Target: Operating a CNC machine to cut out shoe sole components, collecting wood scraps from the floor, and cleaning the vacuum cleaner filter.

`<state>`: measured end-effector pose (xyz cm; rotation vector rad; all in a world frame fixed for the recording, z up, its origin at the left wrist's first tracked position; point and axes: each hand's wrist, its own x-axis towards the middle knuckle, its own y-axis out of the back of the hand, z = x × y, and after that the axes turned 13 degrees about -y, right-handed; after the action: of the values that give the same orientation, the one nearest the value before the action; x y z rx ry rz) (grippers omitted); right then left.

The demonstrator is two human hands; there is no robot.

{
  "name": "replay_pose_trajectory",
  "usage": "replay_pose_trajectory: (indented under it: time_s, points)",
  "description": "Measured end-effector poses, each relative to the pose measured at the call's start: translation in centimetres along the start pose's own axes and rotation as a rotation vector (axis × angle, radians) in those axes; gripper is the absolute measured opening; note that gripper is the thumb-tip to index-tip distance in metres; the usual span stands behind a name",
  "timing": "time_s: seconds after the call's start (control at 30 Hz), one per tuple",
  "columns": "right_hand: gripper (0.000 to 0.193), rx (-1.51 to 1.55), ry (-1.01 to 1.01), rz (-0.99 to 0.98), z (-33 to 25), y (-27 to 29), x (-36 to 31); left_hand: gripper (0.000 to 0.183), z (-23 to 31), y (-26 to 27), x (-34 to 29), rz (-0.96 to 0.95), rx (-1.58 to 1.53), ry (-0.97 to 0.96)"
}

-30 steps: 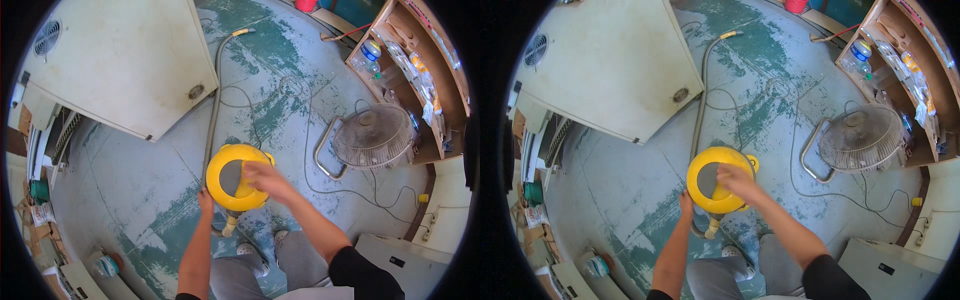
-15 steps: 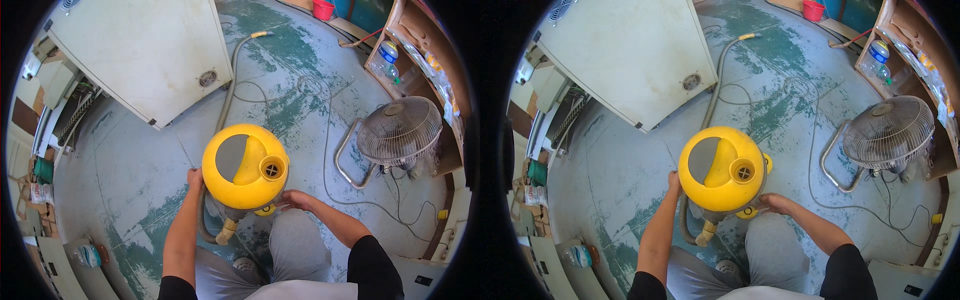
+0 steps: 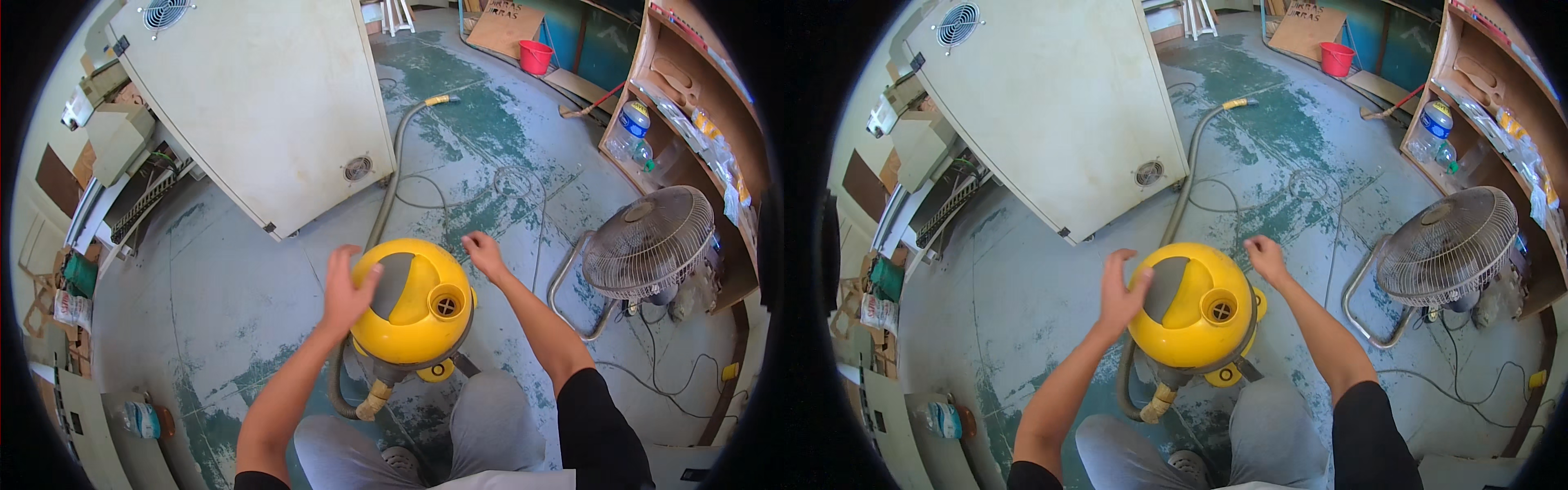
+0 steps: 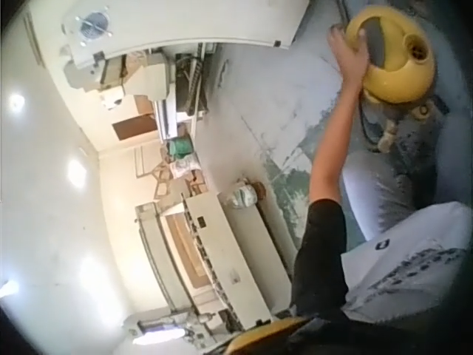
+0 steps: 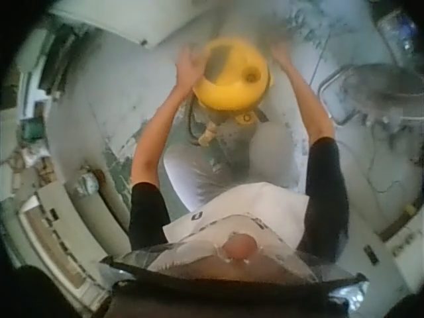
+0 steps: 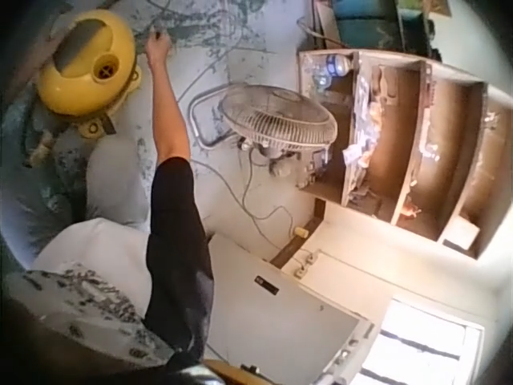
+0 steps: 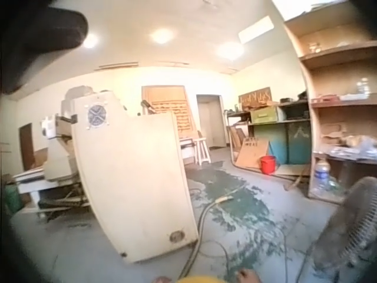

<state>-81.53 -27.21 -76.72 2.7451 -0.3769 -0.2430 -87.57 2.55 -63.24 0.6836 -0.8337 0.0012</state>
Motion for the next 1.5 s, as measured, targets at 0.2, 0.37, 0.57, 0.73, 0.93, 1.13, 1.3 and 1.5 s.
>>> replay_pose_trajectory:
  time_s: [0.2, 0.37, 0.57, 0.73, 0.93, 1.13, 1.3, 1.5]
  points:
    - [0.043, -0.286, -0.032, -0.312, -3.7, -5.3, 4.5, 0.043, 3.8, -0.6, 0.7, -0.287, 0.161, -0.079]
    - [0.056, -0.313, -0.367, -0.768, -0.9, -7.1, 6.8, 0.041, 5.1, -2.4, -0.6, -0.169, 0.269, -0.056]
    - [0.072, 0.115, -0.474, -1.169, 1.0, -8.5, 6.5, 0.039, 4.5, -1.5, -0.8, -0.077, 0.178, -0.018]
    - [0.078, 0.329, -0.778, -0.871, 6.3, -9.5, 11.8, 0.039, 4.4, -2.7, -0.5, -0.067, 0.155, -0.017]
    - [0.075, 0.636, -0.917, -0.330, 0.3, -7.3, 10.4, 0.037, 3.7, -1.3, -1.1, -0.048, 0.188, 0.019]
    - [0.046, -0.123, -0.079, -0.268, -9.2, 0.5, 6.3, 0.029, 3.7, -2.4, -0.6, 0.052, 0.120, -0.007]
    - [0.037, -0.265, 0.335, -0.274, -18.7, -0.4, -7.1, 0.020, 3.0, -1.5, -1.1, 0.109, 0.124, 0.014]
    - [0.043, -0.583, 0.007, -0.578, -20.5, -1.0, -14.8, 0.018, 1.2, 4.1, -4.9, -0.049, -0.009, 0.288]
